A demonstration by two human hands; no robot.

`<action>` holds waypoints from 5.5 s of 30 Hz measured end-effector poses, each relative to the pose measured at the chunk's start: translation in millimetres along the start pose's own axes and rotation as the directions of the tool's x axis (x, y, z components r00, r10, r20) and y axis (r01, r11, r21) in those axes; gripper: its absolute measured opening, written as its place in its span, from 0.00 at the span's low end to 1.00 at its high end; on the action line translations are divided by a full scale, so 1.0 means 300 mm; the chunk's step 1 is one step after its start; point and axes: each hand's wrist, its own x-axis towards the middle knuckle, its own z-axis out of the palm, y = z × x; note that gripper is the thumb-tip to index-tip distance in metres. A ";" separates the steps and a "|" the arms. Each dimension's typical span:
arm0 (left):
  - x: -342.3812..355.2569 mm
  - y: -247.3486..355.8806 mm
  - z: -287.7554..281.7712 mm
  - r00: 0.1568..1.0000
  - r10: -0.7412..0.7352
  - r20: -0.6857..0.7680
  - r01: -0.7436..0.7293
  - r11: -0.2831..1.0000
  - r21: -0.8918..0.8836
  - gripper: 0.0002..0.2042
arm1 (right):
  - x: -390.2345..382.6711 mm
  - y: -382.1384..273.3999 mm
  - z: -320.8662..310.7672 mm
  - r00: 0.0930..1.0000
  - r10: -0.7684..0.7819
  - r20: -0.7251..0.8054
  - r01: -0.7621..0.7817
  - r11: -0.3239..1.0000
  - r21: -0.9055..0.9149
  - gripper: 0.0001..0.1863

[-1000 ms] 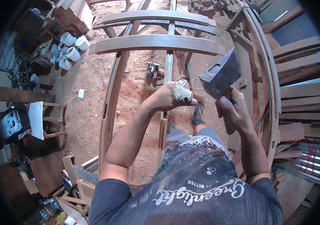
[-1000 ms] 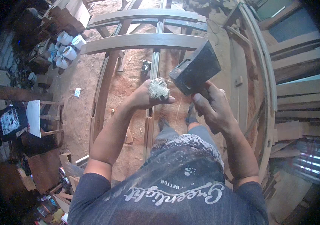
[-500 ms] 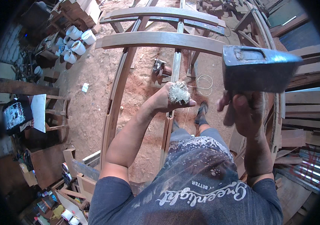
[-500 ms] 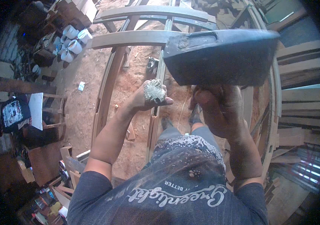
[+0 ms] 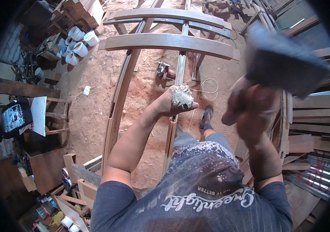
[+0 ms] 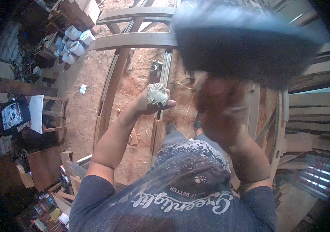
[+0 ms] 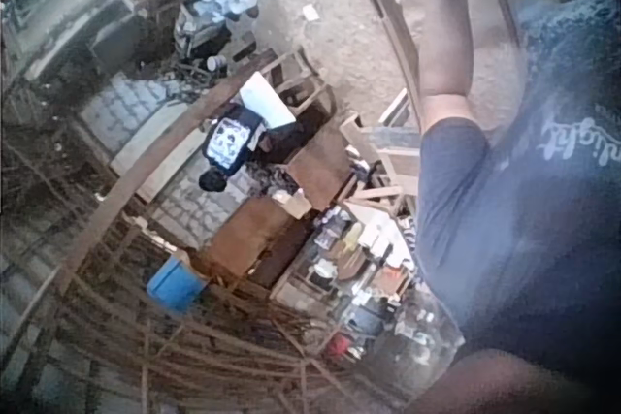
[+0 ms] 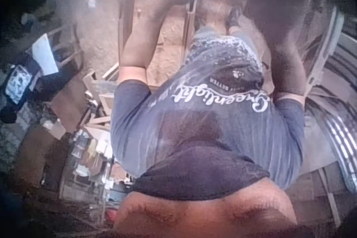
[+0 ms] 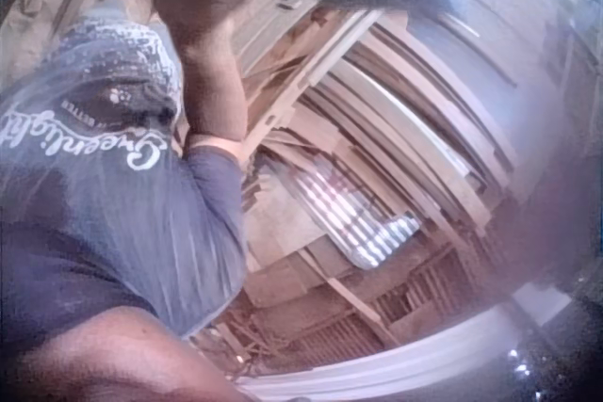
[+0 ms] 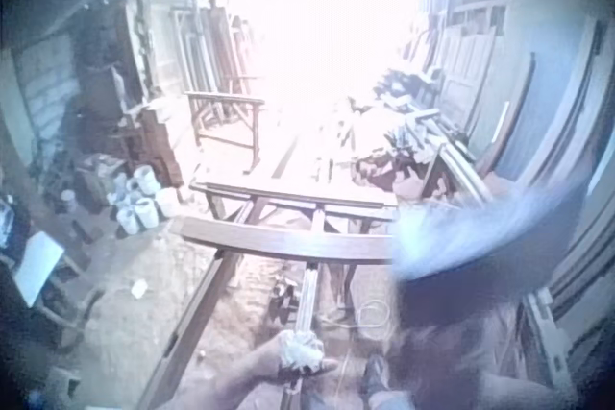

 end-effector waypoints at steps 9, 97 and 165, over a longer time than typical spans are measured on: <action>-0.007 -0.179 0.026 0.971 0.183 -0.153 -0.172 0.982 0.080 0.17 | 0.067 -0.049 -0.023 0.977 0.202 0.073 -0.204 0.979 0.028 0.11; -0.130 -0.044 0.117 0.949 0.314 -0.026 -0.242 0.781 0.576 0.08 | 0.023 -0.330 -0.026 0.992 0.088 -0.089 -0.038 0.891 0.452 0.14; -0.065 -0.204 0.216 0.877 0.003 -0.480 -0.148 0.953 -0.264 0.11 | -0.114 0.094 0.059 0.858 0.458 0.233 -0.413 0.884 -0.217 0.23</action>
